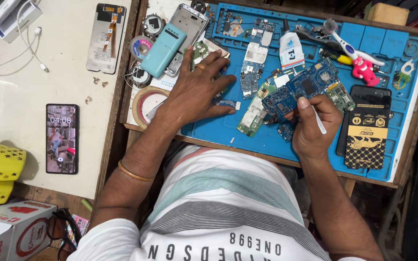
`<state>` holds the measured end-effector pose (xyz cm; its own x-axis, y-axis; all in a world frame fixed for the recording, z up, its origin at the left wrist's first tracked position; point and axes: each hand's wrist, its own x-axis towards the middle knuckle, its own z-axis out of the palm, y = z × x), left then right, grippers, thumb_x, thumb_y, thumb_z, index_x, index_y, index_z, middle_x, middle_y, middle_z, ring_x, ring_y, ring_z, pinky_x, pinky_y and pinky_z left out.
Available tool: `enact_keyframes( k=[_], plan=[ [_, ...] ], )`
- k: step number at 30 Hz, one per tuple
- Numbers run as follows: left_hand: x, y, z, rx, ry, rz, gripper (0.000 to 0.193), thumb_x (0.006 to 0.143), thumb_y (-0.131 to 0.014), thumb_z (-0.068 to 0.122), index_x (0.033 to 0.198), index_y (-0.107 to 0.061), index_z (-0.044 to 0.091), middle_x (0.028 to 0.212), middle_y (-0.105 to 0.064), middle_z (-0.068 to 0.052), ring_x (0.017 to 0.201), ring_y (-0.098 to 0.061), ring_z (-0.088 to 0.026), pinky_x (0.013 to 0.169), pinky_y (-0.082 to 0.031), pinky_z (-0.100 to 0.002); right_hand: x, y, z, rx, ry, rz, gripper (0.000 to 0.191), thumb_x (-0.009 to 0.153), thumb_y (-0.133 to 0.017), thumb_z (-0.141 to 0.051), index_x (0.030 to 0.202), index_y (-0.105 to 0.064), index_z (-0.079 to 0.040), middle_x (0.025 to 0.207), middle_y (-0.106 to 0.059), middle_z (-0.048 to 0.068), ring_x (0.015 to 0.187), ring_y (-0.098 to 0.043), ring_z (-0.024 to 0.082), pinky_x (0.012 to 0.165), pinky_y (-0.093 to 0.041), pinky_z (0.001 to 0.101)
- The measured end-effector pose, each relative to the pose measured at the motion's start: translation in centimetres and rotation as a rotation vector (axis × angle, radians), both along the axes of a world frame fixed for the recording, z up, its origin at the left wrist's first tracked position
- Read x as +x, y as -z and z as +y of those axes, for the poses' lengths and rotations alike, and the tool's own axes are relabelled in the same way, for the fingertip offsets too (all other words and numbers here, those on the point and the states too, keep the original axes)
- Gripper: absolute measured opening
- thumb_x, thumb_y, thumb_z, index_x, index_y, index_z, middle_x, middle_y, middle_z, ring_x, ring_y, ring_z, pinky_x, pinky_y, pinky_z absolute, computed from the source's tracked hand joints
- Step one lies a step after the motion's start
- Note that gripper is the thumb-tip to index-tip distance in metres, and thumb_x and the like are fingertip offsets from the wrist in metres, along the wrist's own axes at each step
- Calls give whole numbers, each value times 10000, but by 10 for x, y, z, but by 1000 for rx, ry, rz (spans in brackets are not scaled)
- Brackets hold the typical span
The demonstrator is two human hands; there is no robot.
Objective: The person uses a small metal tool to scrape and clean components on a disassembled mobile phone motherboard. They repeatedly lift, rotate, and scrape different areas of the board while other phone parts and tools remain on the workbench.
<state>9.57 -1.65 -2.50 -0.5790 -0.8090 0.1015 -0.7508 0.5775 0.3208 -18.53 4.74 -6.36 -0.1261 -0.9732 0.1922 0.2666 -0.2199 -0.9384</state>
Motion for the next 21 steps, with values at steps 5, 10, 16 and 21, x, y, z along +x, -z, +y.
enact_keyframes(
  k=[5,10,16,21],
  plan=[
    [0,1,2,-29,-12,9,641,671,-862,597,1099,-767,129,1437,-562,-155,1455,-389,-341,1190,-83,-725,-1,1,1,6,0,0,154,1077,-682,-105,967,-627,-11,888,-688,107,691,-655,143,675,-558,268],
    [-3,3,-3,-39,-42,3,583,683,-862,647,958,-777,140,1426,-577,-97,1492,-335,-338,1185,-60,-738,0,1,1,4,-6,1,150,1077,-678,-102,976,-635,0,851,-702,121,694,-653,147,680,-543,262],
    [-27,19,-11,-159,10,145,549,819,-835,555,1212,-774,176,1482,-531,-100,1526,-279,-347,1196,-34,-762,0,2,-1,10,-4,-4,148,1074,-680,-102,973,-632,-4,859,-700,116,688,-655,145,677,-553,264],
    [-19,14,-12,-31,47,66,411,764,-836,412,1109,-784,193,1521,-485,-107,1532,-222,-354,1179,-16,-751,-1,3,0,13,-5,-19,142,1071,-683,-101,978,-640,-2,891,-694,113,691,-660,148,672,-563,270]
  ],
)
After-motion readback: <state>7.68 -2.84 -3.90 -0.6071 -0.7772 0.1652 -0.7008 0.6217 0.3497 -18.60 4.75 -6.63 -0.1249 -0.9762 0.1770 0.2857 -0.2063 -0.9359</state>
